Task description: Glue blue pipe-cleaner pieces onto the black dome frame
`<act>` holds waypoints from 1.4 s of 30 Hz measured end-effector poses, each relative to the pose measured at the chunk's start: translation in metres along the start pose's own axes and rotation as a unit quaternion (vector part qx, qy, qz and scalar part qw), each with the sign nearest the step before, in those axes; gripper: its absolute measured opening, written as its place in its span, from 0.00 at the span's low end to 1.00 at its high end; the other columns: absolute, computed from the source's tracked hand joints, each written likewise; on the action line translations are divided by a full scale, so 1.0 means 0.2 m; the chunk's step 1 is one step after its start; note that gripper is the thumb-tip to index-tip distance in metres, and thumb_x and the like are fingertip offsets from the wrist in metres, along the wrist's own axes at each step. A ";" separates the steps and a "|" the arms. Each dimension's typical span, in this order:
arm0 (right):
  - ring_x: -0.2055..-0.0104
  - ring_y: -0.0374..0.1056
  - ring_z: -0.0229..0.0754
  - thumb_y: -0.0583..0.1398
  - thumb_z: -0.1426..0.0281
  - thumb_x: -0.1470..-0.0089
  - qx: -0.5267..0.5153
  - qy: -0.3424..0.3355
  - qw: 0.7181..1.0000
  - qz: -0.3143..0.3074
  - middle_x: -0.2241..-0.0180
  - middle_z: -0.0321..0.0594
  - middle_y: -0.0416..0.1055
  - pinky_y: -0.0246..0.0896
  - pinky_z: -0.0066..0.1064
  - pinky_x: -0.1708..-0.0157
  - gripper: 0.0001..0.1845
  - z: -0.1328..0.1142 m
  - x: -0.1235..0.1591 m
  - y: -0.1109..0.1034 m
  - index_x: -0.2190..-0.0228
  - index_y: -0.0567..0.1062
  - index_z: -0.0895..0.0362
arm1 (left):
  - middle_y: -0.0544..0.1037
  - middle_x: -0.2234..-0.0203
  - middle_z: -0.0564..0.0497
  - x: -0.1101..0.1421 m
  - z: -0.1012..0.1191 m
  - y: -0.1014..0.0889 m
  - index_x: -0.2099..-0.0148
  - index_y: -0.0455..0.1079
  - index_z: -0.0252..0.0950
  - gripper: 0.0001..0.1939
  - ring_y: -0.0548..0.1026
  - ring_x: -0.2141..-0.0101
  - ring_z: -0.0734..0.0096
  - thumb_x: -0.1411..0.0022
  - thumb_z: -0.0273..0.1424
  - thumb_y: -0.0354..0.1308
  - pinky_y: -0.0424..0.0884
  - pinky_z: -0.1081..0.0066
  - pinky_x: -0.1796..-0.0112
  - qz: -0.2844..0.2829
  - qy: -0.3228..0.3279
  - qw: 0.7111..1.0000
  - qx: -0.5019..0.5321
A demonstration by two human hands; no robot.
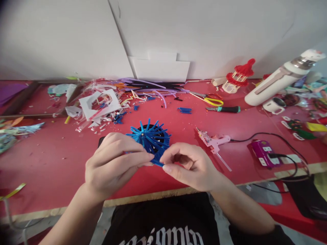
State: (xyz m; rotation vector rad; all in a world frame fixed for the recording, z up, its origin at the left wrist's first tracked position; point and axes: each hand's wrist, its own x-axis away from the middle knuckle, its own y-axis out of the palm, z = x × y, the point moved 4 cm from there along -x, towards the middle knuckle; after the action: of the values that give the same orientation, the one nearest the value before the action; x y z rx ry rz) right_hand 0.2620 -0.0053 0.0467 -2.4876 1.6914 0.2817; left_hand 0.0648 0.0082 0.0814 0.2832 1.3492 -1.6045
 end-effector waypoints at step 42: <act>0.63 0.78 0.38 0.67 0.73 0.43 -0.003 -0.082 0.975 -0.206 0.65 0.40 0.81 0.77 0.31 0.62 0.07 0.00 0.01 -0.05 0.61 0.82 0.53 | 0.75 0.58 0.51 0.05 0.06 -0.05 0.63 0.77 0.44 0.11 0.66 0.53 0.59 0.31 0.23 0.58 0.67 0.62 0.52 -0.103 0.012 0.991 -0.083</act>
State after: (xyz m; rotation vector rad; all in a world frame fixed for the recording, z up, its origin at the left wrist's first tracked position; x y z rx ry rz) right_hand 0.2719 -0.0033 0.0465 -2.6536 1.0818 0.4306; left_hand 0.0570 -0.0076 0.0840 0.0631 1.5630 -1.6482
